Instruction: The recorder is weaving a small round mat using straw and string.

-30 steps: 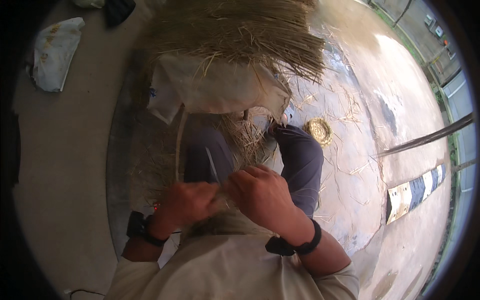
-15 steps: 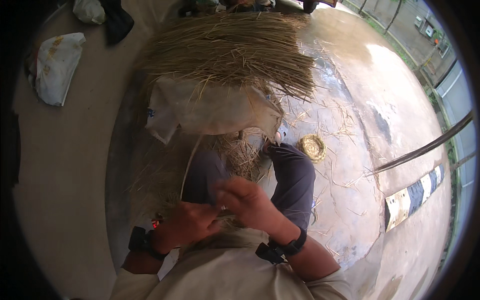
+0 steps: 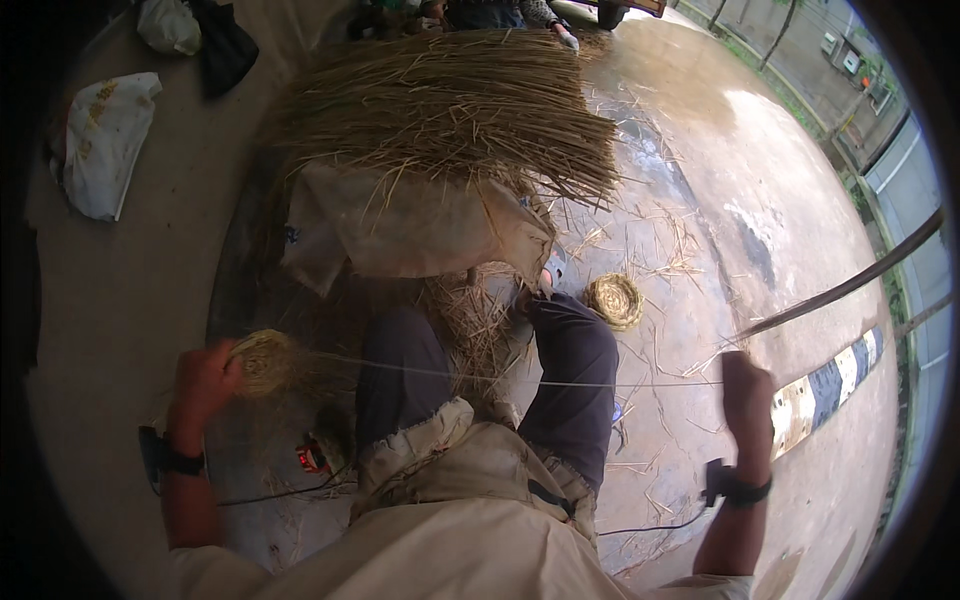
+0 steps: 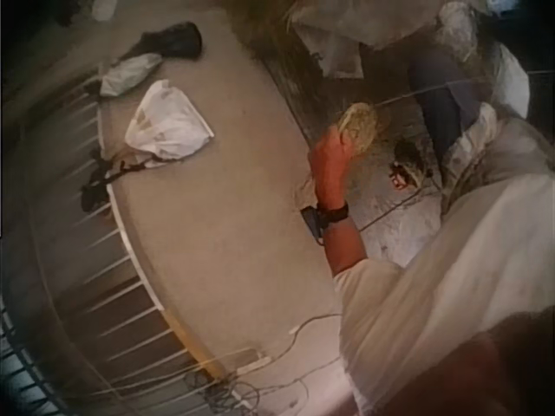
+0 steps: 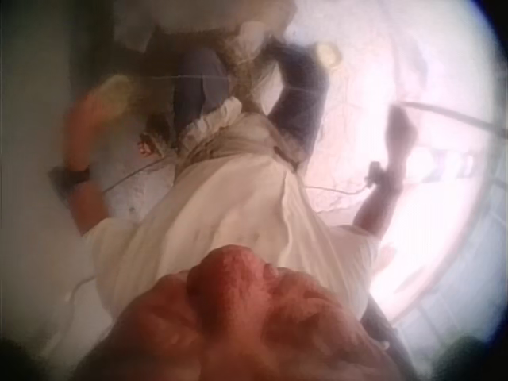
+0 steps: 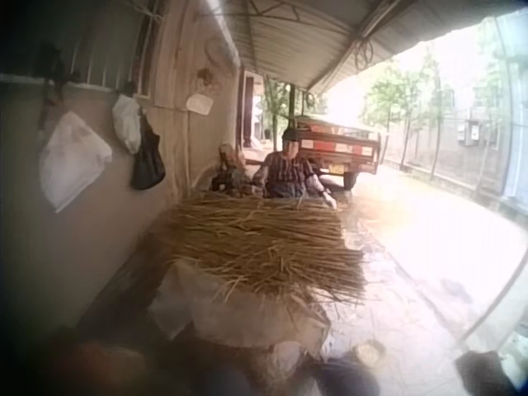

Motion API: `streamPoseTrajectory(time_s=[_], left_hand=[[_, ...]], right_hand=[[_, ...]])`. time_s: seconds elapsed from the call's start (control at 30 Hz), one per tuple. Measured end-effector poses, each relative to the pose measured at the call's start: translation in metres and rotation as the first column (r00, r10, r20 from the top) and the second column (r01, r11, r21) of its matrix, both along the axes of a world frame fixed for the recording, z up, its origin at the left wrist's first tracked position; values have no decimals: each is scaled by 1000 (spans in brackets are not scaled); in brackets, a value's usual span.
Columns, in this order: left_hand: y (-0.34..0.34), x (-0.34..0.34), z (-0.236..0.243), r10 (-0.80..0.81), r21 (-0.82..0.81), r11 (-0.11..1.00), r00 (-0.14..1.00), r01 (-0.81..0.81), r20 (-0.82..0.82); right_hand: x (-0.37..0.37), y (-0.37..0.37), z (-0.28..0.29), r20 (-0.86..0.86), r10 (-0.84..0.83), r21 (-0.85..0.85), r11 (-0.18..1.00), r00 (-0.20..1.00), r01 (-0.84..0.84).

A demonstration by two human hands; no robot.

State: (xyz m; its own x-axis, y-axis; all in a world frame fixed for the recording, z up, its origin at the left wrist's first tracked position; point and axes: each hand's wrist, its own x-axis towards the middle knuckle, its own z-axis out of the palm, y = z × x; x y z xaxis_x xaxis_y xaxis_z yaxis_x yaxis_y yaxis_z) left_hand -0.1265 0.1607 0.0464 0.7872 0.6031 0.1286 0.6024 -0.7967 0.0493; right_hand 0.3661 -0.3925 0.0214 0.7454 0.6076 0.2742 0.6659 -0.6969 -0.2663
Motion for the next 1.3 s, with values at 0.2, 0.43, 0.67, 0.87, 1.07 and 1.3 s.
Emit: streamPoseTrajectory(time_s=[0.2,0.43,0.67,0.87,1.07,1.3], left_hand=[[30,-51,-28,55,-46,997,998,-56,-19],[-57,52,-1,-154,-328,936,987,130,-45],[-155,133,1,-408,-680,600,892,421,192],[-160,140,-25,-425,-697,472,832,539,356],[-166,148,-48,-404,-702,412,807,581,431],[-163,158,-46,-449,-718,395,802,573,393]], right_hand=[[110,-223,-32,252,-646,-73,730,721,680],[78,-194,-68,-22,-371,131,919,928,371],[-145,173,-6,-304,757,623,617,579,-480],[-145,175,-64,-807,590,524,740,32,-421],[-115,115,-88,-888,458,425,807,-20,-409],[-151,195,-47,-557,758,529,639,-340,559]])
